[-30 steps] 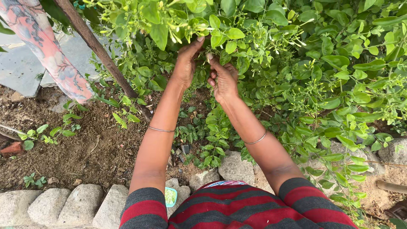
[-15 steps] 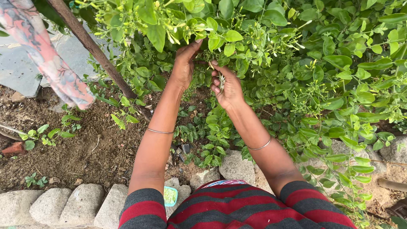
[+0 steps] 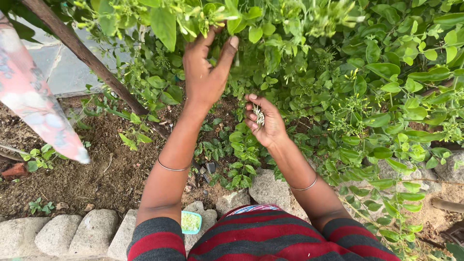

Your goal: The person picks white flowers from a green bush by hand and collects them in their palm.

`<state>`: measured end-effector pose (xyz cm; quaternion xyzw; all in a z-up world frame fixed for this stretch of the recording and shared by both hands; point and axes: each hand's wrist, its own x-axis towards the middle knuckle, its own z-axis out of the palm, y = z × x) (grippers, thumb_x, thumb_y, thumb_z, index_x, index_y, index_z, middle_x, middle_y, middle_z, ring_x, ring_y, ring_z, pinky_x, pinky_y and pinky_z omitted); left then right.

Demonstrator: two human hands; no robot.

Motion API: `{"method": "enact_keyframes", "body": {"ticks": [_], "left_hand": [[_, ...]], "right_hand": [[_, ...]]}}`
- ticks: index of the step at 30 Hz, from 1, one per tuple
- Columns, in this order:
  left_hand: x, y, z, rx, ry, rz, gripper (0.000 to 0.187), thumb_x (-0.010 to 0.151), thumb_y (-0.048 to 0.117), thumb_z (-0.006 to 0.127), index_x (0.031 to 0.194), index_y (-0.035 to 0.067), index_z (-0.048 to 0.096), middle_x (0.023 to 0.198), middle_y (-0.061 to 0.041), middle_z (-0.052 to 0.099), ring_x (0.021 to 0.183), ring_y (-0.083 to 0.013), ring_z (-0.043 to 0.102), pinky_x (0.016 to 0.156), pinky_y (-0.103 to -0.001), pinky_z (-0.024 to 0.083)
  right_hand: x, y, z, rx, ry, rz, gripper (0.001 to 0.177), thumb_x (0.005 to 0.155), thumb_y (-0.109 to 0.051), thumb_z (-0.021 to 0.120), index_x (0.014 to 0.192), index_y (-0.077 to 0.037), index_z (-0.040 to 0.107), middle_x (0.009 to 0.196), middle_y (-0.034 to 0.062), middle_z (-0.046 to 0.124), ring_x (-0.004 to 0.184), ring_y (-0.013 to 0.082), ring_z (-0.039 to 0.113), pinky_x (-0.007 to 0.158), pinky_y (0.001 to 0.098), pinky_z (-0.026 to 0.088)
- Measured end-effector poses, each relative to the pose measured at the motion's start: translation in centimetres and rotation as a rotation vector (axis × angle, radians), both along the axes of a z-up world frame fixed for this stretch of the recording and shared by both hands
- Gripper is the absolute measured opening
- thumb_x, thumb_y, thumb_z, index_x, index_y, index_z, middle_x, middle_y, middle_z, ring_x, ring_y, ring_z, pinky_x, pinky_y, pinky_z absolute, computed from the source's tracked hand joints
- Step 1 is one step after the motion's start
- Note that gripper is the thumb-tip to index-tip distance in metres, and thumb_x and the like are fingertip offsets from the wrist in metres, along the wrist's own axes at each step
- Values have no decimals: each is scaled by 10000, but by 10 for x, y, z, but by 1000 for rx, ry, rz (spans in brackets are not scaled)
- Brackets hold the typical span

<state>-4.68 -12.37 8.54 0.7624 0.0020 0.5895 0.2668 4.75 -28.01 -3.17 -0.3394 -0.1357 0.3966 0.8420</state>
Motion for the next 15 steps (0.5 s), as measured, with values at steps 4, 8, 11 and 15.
{"method": "enact_keyframes", "body": {"ticks": [4, 8, 11, 15], "left_hand": [[9, 3, -3, -246, 46, -156, 240, 1028, 261, 711, 1088, 31, 744, 875, -33, 693, 787, -120, 559, 733, -296, 439], [14, 12, -12, -367, 15, -228, 197, 1028, 224, 727, 983, 33, 733, 762, 18, 684, 690, -81, 571, 665, -261, 435], [12, 14, -15, -336, -13, -223, 193, 1013, 217, 728, 1093, 41, 741, 772, 37, 686, 679, -63, 556, 650, -243, 440], [10, 13, -16, -359, 53, -147, 255, 982, 215, 742, 1177, 54, 771, 708, 17, 637, 643, -69, 512, 614, -257, 388]], "right_hand": [[5, 0, 8, 20, -11, 19, 204, 908, -172, 735, 1037, -35, 656, 793, 23, 621, 567, 73, 517, 409, 211, 370], [8, 5, 29, 38, -69, 45, 293, 898, -184, 738, 1131, -18, 677, 780, 1, 606, 553, 65, 502, 412, 205, 368], [8, 17, 44, 28, -130, 51, 333, 886, -199, 746, 1168, -30, 691, 772, -13, 600, 543, 56, 494, 406, 202, 365], [10, 39, 53, 93, -113, 71, 255, 913, -190, 763, 1109, -72, 650, 793, -1, 618, 541, 64, 491, 399, 211, 347]]}}
